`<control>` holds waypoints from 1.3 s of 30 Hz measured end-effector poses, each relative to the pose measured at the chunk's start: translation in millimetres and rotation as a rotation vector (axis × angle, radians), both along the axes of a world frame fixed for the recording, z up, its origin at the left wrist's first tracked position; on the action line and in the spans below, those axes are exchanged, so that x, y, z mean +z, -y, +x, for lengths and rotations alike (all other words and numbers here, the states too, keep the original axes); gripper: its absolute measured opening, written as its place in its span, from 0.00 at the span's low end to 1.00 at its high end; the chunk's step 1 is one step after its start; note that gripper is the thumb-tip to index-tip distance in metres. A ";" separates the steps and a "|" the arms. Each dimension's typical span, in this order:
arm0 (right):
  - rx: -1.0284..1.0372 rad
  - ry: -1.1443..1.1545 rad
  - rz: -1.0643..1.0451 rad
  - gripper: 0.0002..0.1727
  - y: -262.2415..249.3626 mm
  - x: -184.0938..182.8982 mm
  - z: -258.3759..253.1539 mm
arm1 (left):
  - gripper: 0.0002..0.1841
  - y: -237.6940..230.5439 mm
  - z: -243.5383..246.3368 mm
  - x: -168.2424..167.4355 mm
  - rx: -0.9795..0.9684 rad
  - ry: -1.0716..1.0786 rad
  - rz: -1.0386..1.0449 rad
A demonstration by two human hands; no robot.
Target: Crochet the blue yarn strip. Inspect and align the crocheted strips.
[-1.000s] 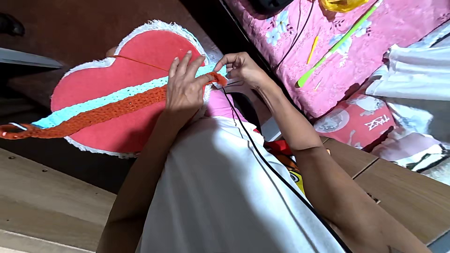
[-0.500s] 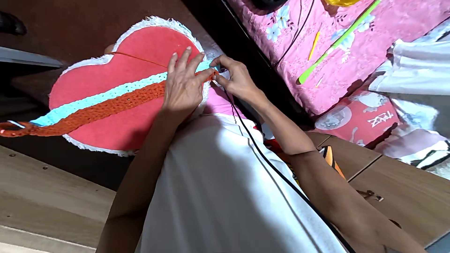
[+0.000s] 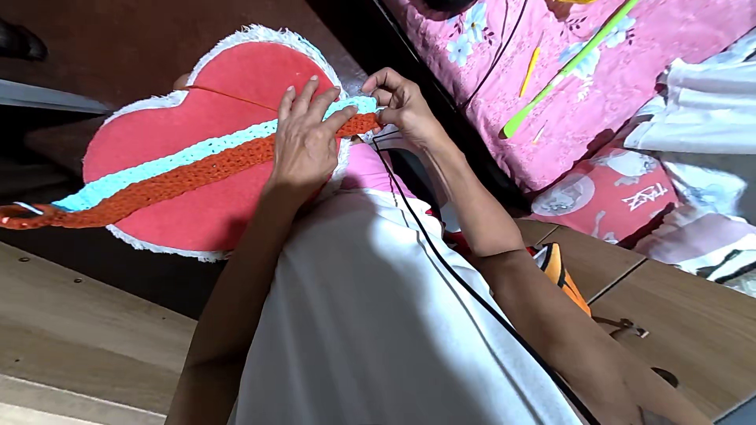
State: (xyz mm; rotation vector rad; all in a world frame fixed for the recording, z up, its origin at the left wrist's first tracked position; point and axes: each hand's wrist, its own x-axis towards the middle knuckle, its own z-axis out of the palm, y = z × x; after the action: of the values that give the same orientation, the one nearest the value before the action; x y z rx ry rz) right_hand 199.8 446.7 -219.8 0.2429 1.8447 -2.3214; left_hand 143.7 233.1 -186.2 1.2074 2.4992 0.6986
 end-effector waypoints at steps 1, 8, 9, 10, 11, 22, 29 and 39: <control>0.014 -0.005 0.017 0.23 -1.7 0.9 -0.8 | 0.25 -0.3 -0.1 0.3 0.008 0.002 0.007; 0.047 -0.011 0.084 0.21 -4.4 1.4 -2.2 | 0.26 -1.8 0.2 0.4 0.055 0.022 0.039; 0.050 -0.003 0.104 0.21 -2.5 1.6 -2.0 | 0.26 -1.9 0.7 -0.2 0.055 0.019 0.047; 0.052 -0.004 0.122 0.22 -0.1 0.7 -1.2 | 0.26 -1.9 1.8 -0.9 0.056 0.012 0.065; 0.053 -0.011 0.132 0.21 2.3 -0.8 -0.5 | 0.26 -1.6 3.0 -1.1 0.058 0.005 0.092; 0.020 0.032 0.074 0.24 -0.1 -0.9 8.6 | 0.23 185.9 -9.4 27.1 0.895 -0.169 0.077; 0.051 -0.032 0.098 0.22 -5.2 24.4 3.5 | 0.24 187.8 -5.7 39.2 0.843 -0.131 0.192; 0.050 0.024 0.102 0.17 -2.9 32.6 0.1 | 0.15 52.8 16.1 19.6 0.170 -0.056 0.098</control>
State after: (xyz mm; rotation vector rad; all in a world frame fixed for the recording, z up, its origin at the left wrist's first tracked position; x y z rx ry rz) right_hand 200.0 449.7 -187.3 0.2336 1.9373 -2.1848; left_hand 159.8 180.4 -166.5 1.0679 2.6655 0.8492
